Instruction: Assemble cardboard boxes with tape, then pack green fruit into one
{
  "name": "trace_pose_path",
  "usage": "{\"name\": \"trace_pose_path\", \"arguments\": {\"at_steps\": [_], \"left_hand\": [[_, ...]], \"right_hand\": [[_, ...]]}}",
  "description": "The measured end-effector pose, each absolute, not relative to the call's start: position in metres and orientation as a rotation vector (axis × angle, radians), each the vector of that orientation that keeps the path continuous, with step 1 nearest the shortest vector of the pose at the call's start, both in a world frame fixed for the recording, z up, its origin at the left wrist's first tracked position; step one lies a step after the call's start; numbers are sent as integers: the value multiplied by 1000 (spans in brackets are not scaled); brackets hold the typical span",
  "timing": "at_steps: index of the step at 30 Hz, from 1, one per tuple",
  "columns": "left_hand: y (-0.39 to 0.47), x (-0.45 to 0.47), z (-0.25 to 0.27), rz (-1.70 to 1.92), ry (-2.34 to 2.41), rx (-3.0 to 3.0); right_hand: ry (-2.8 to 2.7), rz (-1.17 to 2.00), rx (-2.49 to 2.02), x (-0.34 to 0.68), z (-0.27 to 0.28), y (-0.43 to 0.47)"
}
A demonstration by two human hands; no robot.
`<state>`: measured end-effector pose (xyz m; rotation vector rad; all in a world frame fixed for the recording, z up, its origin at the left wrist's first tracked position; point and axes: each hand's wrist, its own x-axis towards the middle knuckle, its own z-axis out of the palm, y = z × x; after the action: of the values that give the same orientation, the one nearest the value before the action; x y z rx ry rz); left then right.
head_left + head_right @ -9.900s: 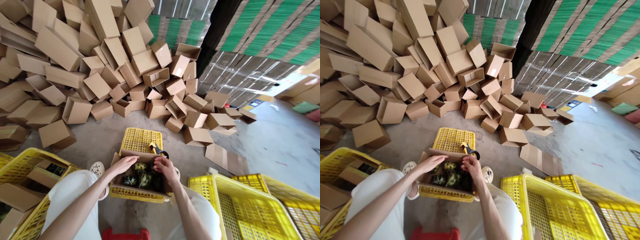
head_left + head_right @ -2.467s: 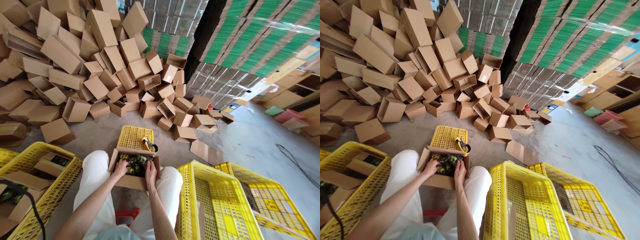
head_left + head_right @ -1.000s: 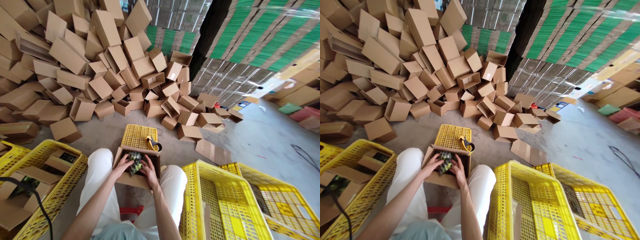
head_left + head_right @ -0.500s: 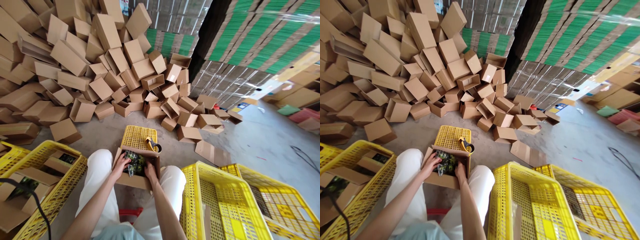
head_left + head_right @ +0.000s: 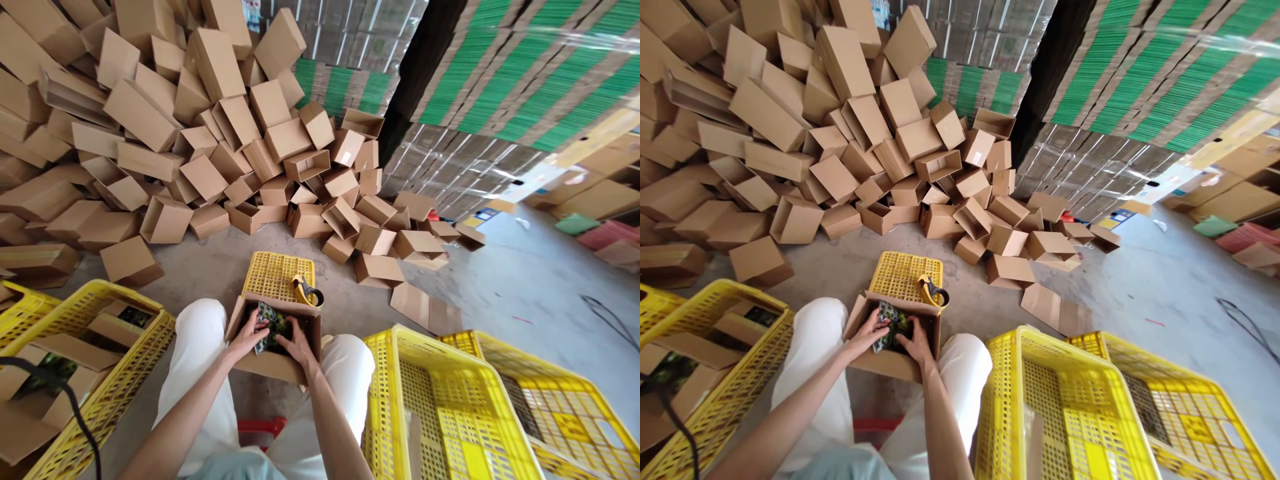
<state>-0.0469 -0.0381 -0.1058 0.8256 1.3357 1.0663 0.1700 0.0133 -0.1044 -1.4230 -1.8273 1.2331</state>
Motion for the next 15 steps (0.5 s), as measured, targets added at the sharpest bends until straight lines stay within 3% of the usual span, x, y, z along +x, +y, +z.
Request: {"name": "trace_pose_path", "arguments": {"at_steps": [5, 15], "left_hand": [[-47, -43, -93, 966, 1364, 1155], [-48, -41, -95, 1238, 1563, 956]], "right_hand": [[-1828, 1117, -1396, 164, -96, 13], [-1569, 1021, -1417, 166, -89, 7]]}}
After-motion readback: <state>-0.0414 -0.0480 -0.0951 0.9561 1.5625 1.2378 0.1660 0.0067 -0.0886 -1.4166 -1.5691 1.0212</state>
